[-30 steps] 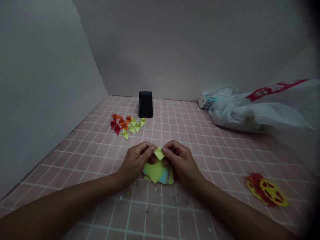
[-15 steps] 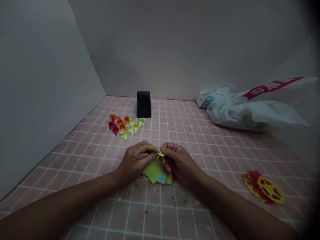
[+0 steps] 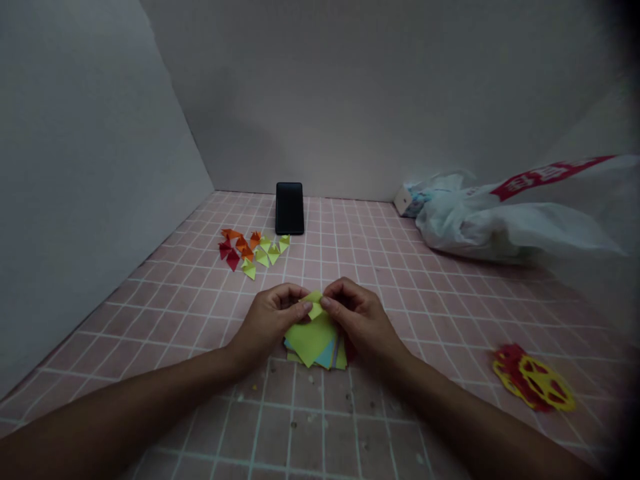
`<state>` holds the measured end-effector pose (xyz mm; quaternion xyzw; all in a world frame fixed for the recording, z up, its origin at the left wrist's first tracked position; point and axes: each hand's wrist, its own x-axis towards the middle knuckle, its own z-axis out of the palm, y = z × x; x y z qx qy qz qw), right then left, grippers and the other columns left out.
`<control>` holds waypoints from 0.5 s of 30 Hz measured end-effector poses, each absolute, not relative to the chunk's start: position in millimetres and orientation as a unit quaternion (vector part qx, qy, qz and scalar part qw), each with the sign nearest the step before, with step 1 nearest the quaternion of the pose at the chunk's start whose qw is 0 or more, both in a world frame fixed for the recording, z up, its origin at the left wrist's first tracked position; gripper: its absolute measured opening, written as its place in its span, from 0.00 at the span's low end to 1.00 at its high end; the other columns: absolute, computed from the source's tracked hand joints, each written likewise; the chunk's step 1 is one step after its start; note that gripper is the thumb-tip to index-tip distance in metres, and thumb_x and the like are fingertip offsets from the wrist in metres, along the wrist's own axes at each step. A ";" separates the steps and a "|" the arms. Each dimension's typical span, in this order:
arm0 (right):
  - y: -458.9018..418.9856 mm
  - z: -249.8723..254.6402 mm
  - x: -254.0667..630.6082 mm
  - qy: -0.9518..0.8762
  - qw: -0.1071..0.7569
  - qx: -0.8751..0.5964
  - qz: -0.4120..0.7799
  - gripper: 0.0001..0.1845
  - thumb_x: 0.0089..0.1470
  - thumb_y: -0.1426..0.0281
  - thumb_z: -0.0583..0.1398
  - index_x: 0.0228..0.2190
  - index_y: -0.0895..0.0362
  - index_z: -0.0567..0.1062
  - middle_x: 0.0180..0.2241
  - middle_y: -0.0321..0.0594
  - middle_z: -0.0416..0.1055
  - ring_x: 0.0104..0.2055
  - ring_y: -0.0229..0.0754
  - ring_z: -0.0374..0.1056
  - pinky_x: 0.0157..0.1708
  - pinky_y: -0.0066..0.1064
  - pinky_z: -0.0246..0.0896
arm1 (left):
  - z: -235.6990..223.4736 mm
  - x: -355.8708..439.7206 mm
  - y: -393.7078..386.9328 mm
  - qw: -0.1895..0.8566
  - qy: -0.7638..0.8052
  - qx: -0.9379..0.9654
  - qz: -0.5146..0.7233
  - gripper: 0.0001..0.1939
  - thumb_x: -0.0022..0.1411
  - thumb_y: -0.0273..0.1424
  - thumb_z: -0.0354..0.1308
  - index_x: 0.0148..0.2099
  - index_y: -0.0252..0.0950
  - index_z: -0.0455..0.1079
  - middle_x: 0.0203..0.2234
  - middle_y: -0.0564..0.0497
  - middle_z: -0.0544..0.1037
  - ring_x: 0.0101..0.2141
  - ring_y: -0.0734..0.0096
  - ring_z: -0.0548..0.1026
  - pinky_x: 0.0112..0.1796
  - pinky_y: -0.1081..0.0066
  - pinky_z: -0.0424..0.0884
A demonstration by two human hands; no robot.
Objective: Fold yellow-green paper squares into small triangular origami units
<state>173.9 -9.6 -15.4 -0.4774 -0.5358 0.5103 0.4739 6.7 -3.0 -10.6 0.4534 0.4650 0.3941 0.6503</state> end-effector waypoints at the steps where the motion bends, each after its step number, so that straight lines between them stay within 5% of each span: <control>1: -9.6 -15.5 174.2 -0.539 0.470 -0.483 0.505 0.07 0.49 0.67 0.63 0.25 0.56 0.70 0.24 0.33 0.63 0.26 0.36 0.57 0.23 0.26 0.52 | -10.5 7.1 -3.7 0.655 0.465 0.448 0.392 0.15 0.49 0.36 0.68 0.37 0.33 0.73 0.23 0.54 0.75 0.24 0.76 0.71 0.27 0.76 0.65; 15: -9.3 -13.5 176.4 -0.639 0.438 -0.470 0.423 0.04 0.51 0.72 0.61 0.26 0.56 0.70 0.29 0.36 0.64 0.31 0.38 0.61 0.28 0.28 0.55 | -2.3 7.6 -5.5 0.634 0.487 0.477 0.365 0.13 0.48 0.37 0.67 0.32 0.32 0.73 0.22 0.55 0.73 0.23 0.77 0.68 0.26 0.76 0.63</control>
